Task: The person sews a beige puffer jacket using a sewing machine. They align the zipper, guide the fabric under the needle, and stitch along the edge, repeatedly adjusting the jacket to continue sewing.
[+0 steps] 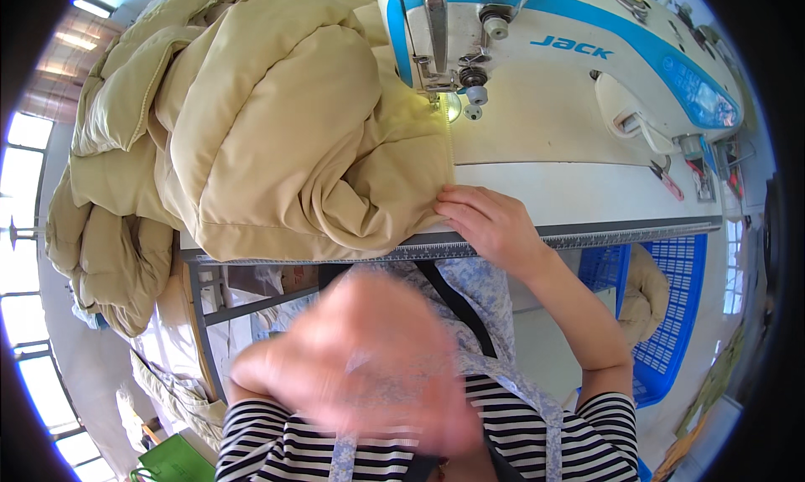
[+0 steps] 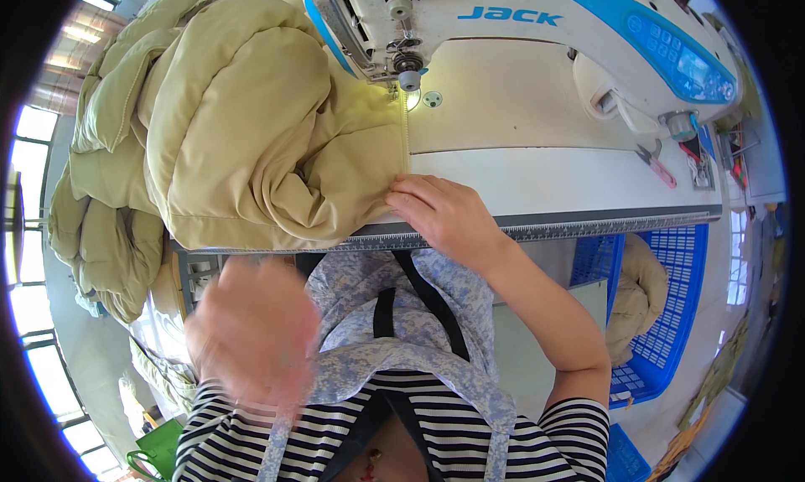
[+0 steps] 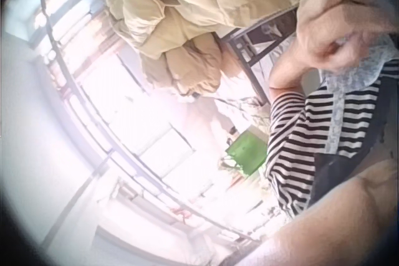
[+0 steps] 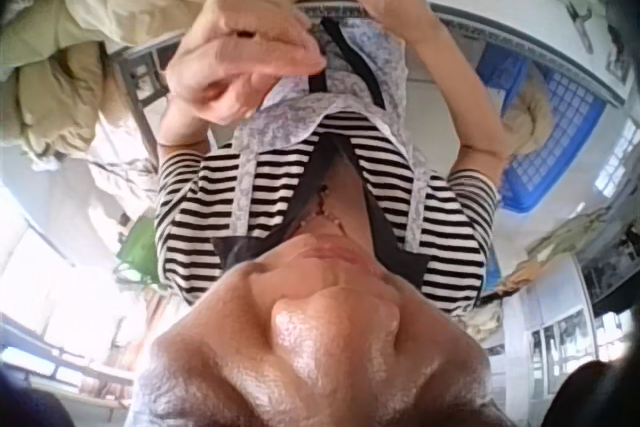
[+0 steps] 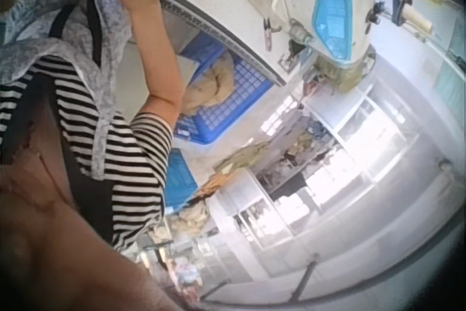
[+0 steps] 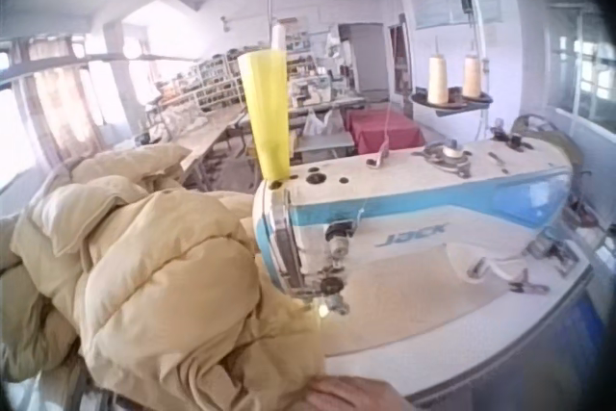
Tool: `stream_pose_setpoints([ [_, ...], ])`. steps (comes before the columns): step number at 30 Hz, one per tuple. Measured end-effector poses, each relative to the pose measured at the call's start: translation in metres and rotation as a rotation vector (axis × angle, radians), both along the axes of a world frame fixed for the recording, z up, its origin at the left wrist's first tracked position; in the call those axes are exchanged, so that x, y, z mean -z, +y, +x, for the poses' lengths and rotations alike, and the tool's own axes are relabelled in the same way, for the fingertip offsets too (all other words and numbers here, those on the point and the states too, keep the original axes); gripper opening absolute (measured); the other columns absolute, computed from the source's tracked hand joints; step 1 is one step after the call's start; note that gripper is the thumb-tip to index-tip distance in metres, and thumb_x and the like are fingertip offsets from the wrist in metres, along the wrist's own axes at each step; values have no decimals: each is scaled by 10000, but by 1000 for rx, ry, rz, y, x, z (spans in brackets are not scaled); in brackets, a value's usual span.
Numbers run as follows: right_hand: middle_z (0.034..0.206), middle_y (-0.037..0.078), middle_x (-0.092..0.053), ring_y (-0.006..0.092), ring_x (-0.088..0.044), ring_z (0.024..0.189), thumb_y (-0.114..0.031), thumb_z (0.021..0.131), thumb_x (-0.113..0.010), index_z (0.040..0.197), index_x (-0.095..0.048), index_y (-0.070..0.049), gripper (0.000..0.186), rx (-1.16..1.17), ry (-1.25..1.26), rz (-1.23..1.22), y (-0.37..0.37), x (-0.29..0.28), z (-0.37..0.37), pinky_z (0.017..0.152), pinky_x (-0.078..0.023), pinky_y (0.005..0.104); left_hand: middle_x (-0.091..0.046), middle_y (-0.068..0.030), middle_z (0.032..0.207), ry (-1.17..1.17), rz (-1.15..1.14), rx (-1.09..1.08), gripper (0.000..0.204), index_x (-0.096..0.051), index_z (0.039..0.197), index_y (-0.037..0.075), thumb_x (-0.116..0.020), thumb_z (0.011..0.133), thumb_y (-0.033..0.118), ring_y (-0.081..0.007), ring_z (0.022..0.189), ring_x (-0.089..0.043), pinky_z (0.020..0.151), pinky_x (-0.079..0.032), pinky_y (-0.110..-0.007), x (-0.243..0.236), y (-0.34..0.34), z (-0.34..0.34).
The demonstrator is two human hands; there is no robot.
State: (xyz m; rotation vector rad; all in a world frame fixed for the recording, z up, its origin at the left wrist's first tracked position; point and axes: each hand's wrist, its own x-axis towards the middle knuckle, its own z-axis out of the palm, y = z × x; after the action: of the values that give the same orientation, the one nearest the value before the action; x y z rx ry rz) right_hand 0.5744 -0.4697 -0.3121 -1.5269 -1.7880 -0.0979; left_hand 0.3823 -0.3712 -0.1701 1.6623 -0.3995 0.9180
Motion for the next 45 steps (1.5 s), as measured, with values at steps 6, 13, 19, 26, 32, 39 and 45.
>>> stream_pose_setpoints([
  [6,1092,52,-681,248,-694,975,-39,789,-764,1073,-669,-64,301,31,82,41,-1,0,-5,810,-593,332,-708,-35,1064,-132,-258,425,101,-831,1006,192,-791,915,203,-203,974,-607,826,-488,-322,-22,-32,-4],
  [13,1040,44,-642,255,-649,1001,-11,767,-770,981,-621,-53,264,95,112,-28,-6,0,-6,767,-576,350,-713,-48,1015,-146,-318,422,100,-821,981,124,-762,935,191,-216,952,-638,826,-504,-316,-17,-52,-21],
  [19,987,51,-634,245,-649,901,-8,780,-751,920,-601,-46,208,27,235,85,-7,-2,-5,724,-564,361,-573,-197,1322,401,623,-216,621,-502,1402,-30,-722,840,119,-371,1231,-571,975,-504,-435,48,-7,3],
  [26,929,45,-651,255,-655,864,-23,803,-746,900,-609,-50,170,42,78,205,6,-7,0,695,-559,351,-656,-147,1265,766,851,-712,607,-616,1312,41,-820,759,185,-320,1051,-672,857,-553,-425,107,31,32],
  [32,1355,137,-627,233,-691,1080,-27,963,-676,1374,-551,-18,430,252,1099,78,17,-10,-33,975,-553,345,-690,-150,780,807,-12,-792,281,-704,999,-3,-678,995,277,-248,653,-624,662,-511,-376,88,58,44],
  [39,1462,199,-528,305,-534,1339,-65,949,-653,1526,-327,3,667,-74,1450,172,84,8,-80,1069,-481,435,-719,-140,956,870,-86,-694,309,-688,1122,-19,-617,1034,269,-210,833,-647,798,-513,-330,60,63,56],
  [45,1250,193,-665,295,-620,1193,-116,934,-655,1321,-539,20,426,-322,1367,-5,122,41,-115,960,-510,418,-721,-115,1130,759,1064,-643,287,-718,1142,32,-702,872,131,-330,1024,-681,864,-544,-396,59,62,64],
])
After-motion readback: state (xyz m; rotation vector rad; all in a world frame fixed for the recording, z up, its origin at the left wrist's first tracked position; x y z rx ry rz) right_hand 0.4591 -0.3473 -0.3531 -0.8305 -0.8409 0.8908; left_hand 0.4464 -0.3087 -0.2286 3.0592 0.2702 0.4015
